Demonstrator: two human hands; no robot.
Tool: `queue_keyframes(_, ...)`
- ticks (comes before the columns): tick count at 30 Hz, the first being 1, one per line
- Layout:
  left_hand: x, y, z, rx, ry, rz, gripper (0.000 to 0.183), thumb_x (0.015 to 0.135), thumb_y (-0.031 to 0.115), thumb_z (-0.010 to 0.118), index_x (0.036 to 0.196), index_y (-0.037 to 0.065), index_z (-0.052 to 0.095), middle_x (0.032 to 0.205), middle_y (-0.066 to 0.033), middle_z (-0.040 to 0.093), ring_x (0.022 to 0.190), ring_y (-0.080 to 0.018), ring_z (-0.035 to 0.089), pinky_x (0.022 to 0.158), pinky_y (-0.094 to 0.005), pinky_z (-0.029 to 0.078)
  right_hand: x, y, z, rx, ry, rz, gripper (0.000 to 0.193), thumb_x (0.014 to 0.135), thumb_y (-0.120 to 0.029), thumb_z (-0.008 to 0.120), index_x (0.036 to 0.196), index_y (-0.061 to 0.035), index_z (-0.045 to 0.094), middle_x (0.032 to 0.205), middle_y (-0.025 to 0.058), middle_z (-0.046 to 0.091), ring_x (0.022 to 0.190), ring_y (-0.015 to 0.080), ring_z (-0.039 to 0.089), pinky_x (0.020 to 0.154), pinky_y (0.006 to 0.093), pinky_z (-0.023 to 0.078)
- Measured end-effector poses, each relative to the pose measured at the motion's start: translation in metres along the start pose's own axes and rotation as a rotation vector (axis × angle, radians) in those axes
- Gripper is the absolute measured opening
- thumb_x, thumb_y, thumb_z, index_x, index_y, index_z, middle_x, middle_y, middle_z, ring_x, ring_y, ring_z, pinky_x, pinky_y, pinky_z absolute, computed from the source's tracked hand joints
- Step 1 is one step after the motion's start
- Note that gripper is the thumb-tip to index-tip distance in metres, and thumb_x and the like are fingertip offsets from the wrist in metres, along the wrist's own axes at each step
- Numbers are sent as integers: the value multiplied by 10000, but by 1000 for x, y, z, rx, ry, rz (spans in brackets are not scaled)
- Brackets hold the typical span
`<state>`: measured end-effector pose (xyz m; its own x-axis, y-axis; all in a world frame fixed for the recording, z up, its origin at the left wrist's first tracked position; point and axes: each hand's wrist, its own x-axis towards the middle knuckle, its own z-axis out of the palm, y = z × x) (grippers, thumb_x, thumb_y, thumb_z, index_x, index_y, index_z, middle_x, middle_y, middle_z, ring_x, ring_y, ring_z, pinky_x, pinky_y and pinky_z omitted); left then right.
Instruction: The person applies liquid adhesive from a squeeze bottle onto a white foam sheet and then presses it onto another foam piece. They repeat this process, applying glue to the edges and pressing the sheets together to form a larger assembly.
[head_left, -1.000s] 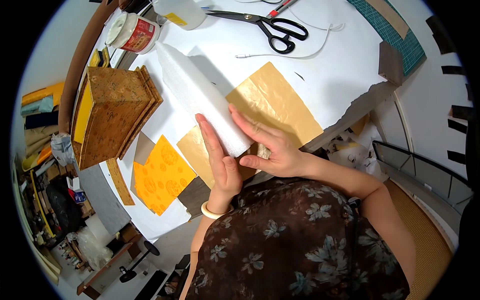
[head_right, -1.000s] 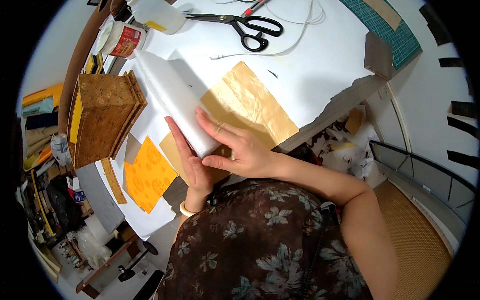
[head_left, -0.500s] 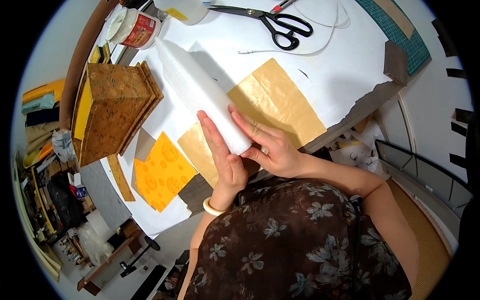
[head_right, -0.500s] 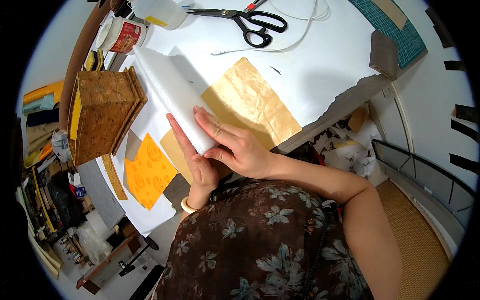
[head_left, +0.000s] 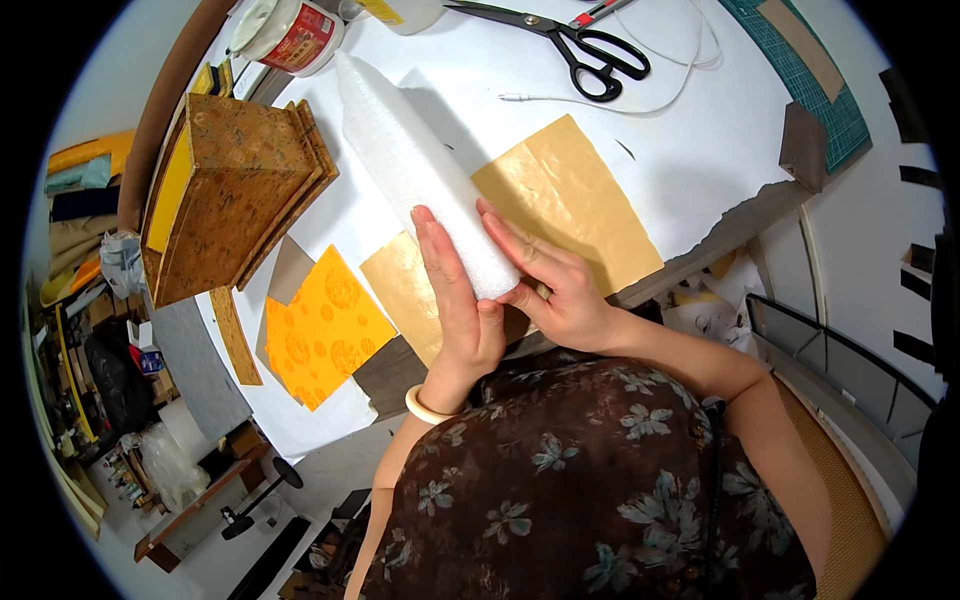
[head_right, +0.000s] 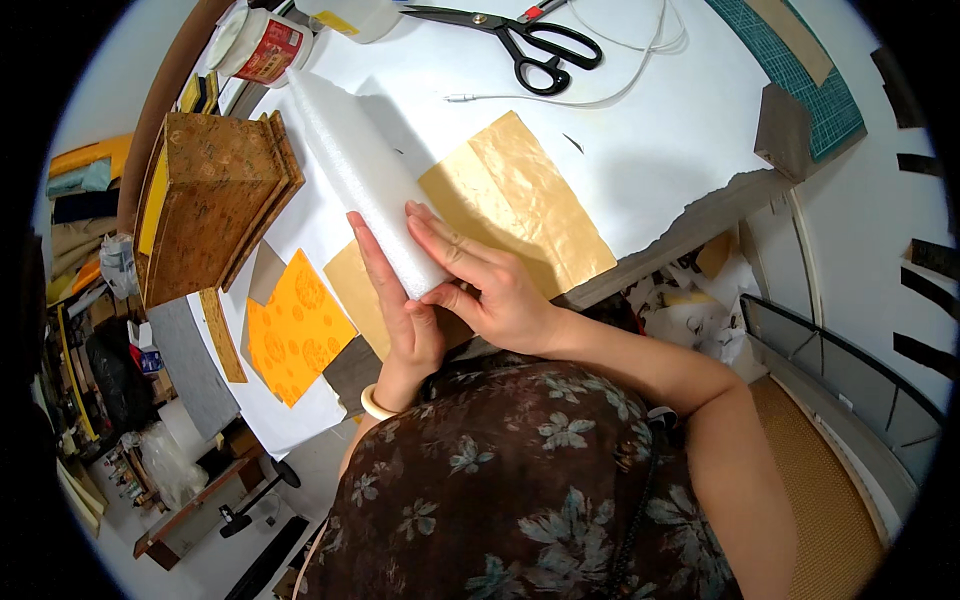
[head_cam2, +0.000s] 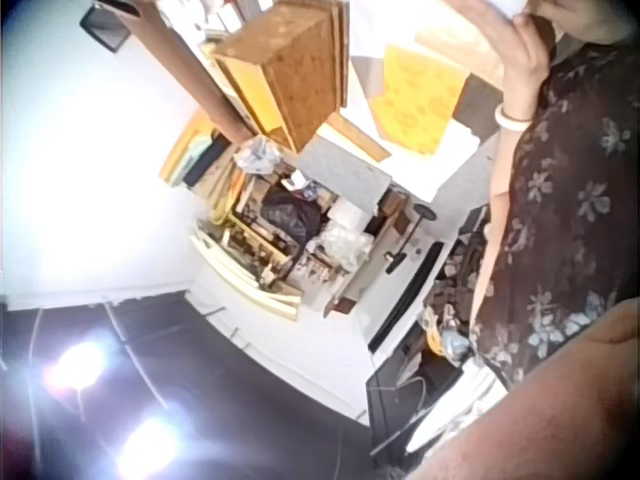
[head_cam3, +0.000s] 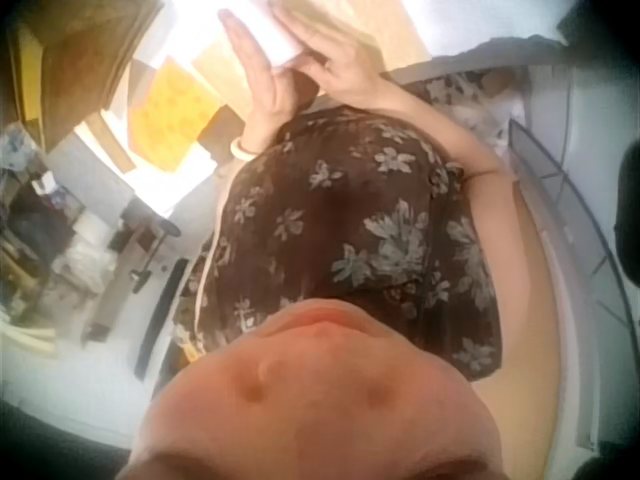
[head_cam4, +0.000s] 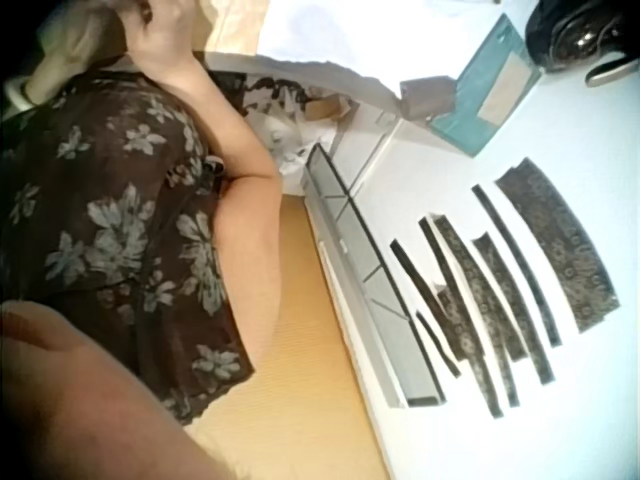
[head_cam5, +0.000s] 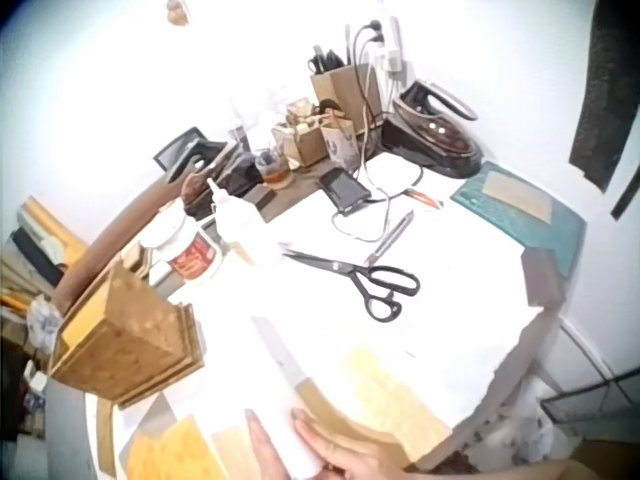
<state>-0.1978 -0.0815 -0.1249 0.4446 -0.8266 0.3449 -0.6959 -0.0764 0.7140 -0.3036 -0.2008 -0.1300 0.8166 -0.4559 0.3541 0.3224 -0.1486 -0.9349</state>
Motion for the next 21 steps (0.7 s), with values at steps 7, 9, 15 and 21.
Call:
queue_keyframes(7,-1,1,-11,-108,3,-13,879,1019,577,296,1572,-50,22,1634,-296,-15,1524,-440,-10,1216,-531,20,4,-9,-8,-70,-61,-49,788,911,-220,712,1531,29,294,1598,214,291,1464,330,332,1153,409,364)
queue_keyframes(9,4,-1,-20,-85,86,23,877,1018,584,279,1575,-41,19,1636,-292,-13,1526,-432,-2,1217,-529,35,11,-11,-13,-23,-44,-116,819,954,-285,659,1548,58,210,1622,219,233,1503,325,245,1205,436,247)
queue_keyframes(15,57,-5,-65,-79,300,-51,555,1011,200,463,1496,-32,325,1617,-229,195,1510,-376,180,1215,-482,166,82,-53,-21,-93,-40,75,710,963,-129,587,1539,65,221,1597,251,257,1498,333,253,1204,430,234)
queue_keyframes(21,143,-79,-70,-370,394,-144,447,1051,231,433,1437,8,459,1496,-159,458,1440,-268,359,1183,-370,255,138,-49,6,-551,-156,-13,753,929,-185,577,1526,87,206,1582,309,231,1474,421,268,1183,442,279)
